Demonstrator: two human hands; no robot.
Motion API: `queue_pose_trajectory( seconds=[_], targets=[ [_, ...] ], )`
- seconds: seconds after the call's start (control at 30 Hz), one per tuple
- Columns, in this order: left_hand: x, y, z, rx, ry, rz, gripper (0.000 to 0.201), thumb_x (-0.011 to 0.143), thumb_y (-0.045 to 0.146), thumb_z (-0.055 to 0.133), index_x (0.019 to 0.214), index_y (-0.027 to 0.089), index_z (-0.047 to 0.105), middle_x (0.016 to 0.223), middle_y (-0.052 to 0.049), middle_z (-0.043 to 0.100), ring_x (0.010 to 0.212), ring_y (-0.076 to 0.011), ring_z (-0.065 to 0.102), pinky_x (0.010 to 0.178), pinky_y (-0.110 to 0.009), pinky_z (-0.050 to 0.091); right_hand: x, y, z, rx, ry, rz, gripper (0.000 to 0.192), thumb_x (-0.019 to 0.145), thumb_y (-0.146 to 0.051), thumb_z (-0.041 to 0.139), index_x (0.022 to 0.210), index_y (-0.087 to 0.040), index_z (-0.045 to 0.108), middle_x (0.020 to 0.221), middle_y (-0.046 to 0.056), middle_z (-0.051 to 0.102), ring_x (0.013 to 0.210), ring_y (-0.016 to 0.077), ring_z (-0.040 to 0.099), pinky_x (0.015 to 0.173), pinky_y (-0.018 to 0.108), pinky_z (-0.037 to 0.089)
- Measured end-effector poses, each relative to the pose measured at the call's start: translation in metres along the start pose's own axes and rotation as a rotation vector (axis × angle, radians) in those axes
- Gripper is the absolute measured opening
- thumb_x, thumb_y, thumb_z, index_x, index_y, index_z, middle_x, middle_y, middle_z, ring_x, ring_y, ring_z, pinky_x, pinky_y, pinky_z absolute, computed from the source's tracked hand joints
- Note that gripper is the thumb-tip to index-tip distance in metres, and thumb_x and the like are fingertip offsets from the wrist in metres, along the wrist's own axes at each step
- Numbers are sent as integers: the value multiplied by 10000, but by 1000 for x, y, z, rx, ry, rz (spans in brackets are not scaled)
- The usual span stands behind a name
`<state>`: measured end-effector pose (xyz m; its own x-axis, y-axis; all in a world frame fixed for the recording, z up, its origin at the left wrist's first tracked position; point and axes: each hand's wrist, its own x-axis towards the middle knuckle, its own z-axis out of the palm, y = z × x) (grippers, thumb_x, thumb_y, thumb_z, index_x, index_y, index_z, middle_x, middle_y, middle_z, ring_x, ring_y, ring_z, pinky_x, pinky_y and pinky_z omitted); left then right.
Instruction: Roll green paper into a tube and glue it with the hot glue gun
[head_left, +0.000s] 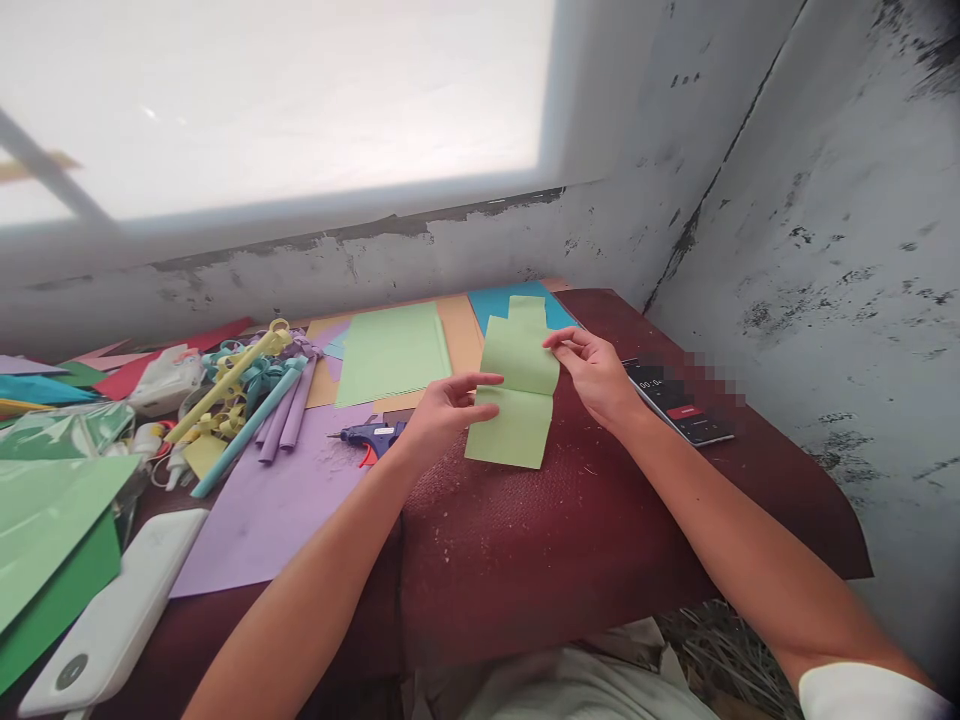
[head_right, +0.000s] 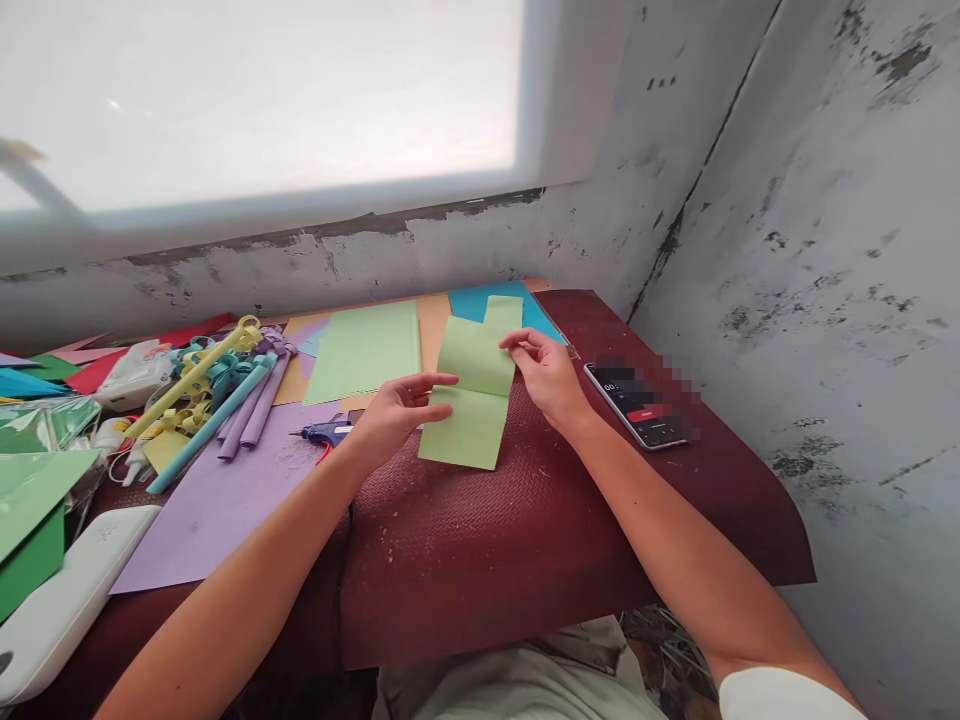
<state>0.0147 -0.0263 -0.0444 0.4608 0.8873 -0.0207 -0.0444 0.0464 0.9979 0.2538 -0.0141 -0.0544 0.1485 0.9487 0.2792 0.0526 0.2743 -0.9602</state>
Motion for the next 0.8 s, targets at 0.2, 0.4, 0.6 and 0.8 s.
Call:
queue_pose_trajectory(
  seconds=[0.2, 0.4, 0.6, 0.8],
  targets=[
    [4, -3, -1, 11, 152, 104, 476, 680, 229, 837, 1152, 194, 777, 1094, -92, 788, 983, -240, 722, 842, -354, 582, -7, -14, 3, 147, -179, 131, 337, 823, -477, 743, 1065, -255, 668, 988, 42, 726, 882, 206, 688, 807, 370, 575],
    [5, -4, -2, 7, 222, 162, 526, 676, 202, 830, 1197, 197, 757, 1113, -85, 783, 1000, -223, 716, 856, -337, 585, -11, -16, 4, 84, -281, 106, 391, 755, -382, 834, 1088, -245, 682, 890, 10, 720, 859, 191, 689, 860, 375, 568],
    [3, 0, 1, 50, 264, 144, 608, 690, 222, 829, 1288, 216, 722, 1084, -81, 787, 999, -250, 725, 820, -354, 611, -10, -13, 3, 12, -302, 103, 410, 800, -362, 788, 1175, -255, 661, 956, 29, 746, 927, 218, 722, 905, 410, 576],
    [3, -2, 2, 127, 250, 217, 550, 740, 341, 851, 1256, 200, 728, 1090, -95, 790, 958, -240, 740, 836, -363, 615, -11, -13, 3, -24, -299, 13, 384, 821, -362, 760, 1175, -253, 660, 987, 34, 742, 969, 222, 707, 934, 419, 567]
  ],
)
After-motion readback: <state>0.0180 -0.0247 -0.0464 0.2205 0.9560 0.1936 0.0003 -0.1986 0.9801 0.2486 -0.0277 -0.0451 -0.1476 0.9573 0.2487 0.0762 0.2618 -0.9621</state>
